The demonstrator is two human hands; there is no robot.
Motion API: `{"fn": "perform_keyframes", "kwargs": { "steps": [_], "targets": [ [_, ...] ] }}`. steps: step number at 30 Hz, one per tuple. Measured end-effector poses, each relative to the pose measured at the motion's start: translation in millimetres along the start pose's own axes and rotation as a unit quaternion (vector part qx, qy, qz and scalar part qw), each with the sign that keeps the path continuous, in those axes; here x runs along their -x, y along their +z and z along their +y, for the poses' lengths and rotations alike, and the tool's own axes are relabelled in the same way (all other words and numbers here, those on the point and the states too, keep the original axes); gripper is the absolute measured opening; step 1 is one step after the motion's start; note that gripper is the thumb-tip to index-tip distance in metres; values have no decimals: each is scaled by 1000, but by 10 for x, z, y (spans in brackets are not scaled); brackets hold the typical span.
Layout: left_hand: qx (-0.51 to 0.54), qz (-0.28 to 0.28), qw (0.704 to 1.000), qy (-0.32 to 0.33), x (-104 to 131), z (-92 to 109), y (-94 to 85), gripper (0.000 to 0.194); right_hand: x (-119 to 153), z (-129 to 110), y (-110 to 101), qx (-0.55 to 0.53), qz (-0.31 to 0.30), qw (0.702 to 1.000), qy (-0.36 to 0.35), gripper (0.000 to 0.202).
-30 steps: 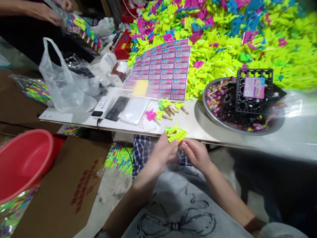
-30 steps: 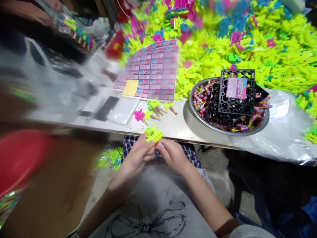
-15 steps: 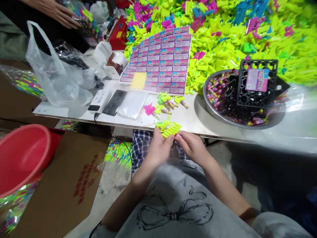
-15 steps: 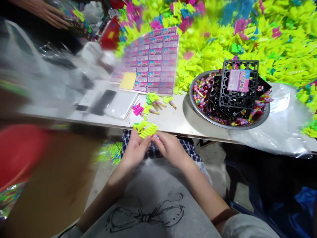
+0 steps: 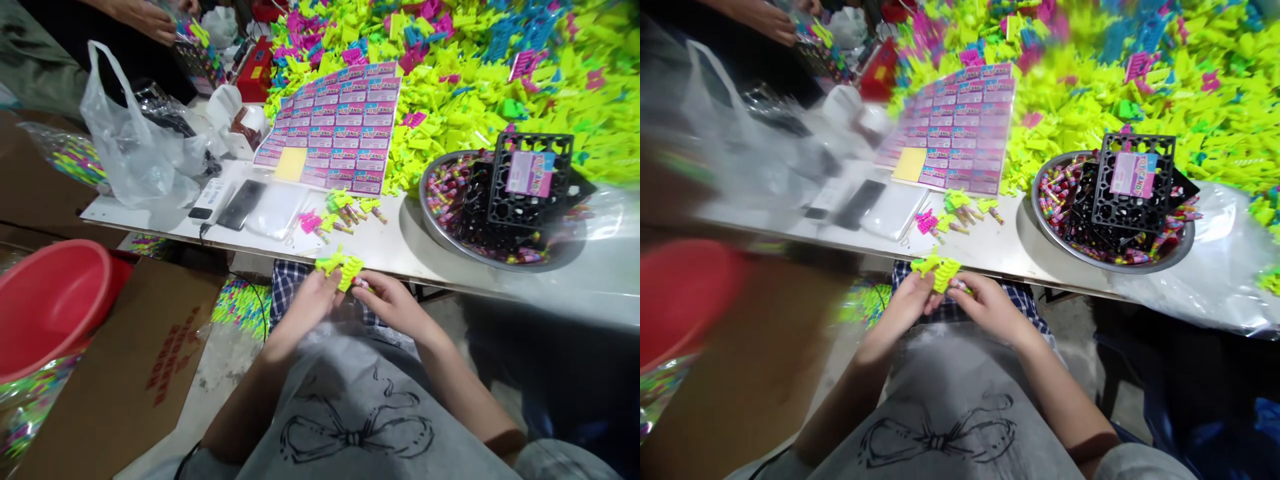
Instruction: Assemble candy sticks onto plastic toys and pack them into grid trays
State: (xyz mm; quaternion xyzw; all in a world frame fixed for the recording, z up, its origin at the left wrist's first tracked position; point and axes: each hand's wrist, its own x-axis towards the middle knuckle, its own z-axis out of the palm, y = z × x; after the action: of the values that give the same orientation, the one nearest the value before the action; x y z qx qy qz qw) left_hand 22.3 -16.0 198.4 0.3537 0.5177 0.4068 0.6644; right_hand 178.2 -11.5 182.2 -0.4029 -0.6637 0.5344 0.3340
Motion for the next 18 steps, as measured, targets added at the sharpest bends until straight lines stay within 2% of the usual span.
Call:
{"fn": "perform_keyframes", "kwargs": {
  "steps": [3, 6, 11, 18],
  "targets": [
    [17, 7, 999, 46, -31, 37, 28, 34, 32, -2, -11, 29, 27, 999, 1, 44],
    [42, 5, 998, 45, -50, 36, 71, 37, 52, -13, -24, 47, 33, 998, 4, 61],
    [28, -9, 999, 22, -49, 14, 123, 34, 56, 14, -1, 69, 78, 995, -14, 51],
    [-6, -11, 999, 40, -100, -73, 159, 28, 60, 130, 84, 57, 150, 987, -4, 50]
  ]
}}
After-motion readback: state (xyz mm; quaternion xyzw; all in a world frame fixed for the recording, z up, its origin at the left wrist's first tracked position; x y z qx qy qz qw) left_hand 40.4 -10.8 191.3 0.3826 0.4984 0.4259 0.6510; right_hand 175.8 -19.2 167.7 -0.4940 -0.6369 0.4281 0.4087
